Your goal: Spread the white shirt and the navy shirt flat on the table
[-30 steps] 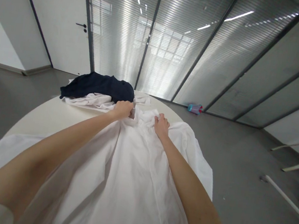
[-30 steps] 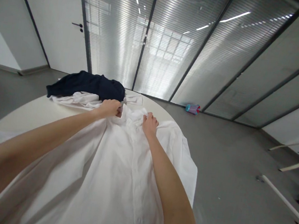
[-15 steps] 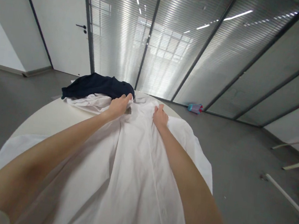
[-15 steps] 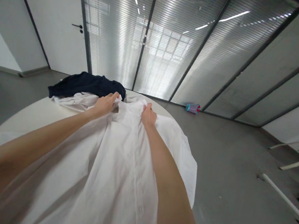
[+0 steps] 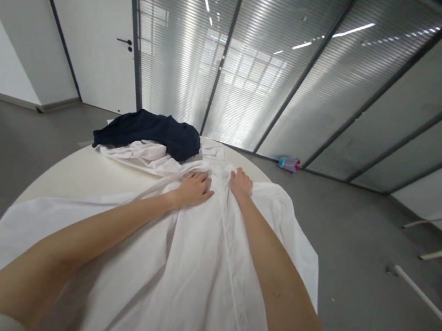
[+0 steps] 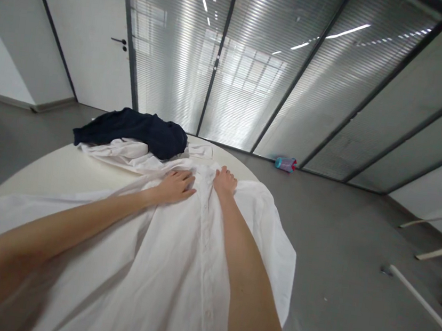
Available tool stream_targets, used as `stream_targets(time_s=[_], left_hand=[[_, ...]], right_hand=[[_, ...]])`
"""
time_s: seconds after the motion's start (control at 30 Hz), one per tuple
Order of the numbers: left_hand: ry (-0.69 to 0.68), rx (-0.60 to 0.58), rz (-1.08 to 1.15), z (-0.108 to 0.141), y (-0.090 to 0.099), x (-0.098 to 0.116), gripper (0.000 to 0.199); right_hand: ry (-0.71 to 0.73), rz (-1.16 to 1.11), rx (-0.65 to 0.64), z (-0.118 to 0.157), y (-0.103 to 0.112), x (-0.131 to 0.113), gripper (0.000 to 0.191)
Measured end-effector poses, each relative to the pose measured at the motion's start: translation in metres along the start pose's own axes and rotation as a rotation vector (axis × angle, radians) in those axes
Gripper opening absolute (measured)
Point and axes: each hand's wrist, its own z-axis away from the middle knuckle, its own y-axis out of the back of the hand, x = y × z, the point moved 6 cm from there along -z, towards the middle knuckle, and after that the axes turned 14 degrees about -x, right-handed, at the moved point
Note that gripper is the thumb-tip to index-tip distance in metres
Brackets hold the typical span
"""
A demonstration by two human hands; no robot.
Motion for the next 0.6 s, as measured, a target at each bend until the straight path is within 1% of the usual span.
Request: stream_targets(time_s=[0.1, 0.17, 0.23, 0.33, 0.43, 0.5, 0.6], left_hand=[[0.109, 0.0, 0.068, -0.007, -0.003, -0.008, 0.042], [0.197, 0.022, 0.107, -0.012, 0.002, -0.016, 0.038], [0.273, 0.042, 0.171, -0.018, 0.01, -0.026, 0.035], [0.344, 0.043, 0.266, -0.027, 0.016, -0.041, 0.034], [0.377, 0.057, 0.328, -0.036, 0.017, -0.056, 0.041], [0.374, 0.064, 0.381, -0.042, 0.014, -0.063, 0.044], [0.344, 0.092, 0.441, -0.05, 0.011, -0.069, 0.044]], right_hand=[[-0.011, 0.018, -0.095, -0.008, 0.0, 0.0, 0.037], [-0.003, 0.04, -0.177, -0.016, 0.001, -0.001, 0.038], [0.013, 0.056, -0.224, -0.022, 0.003, -0.001, 0.041], [0.048, 0.07, -0.224, -0.026, 0.007, -0.002, 0.043], [0.07, 0.095, -0.187, -0.024, 0.008, -0.003, 0.043], [0.082, 0.126, -0.163, -0.02, 0.007, -0.005, 0.042], [0.11, 0.182, -0.141, -0.016, 0.007, -0.009, 0.04]])
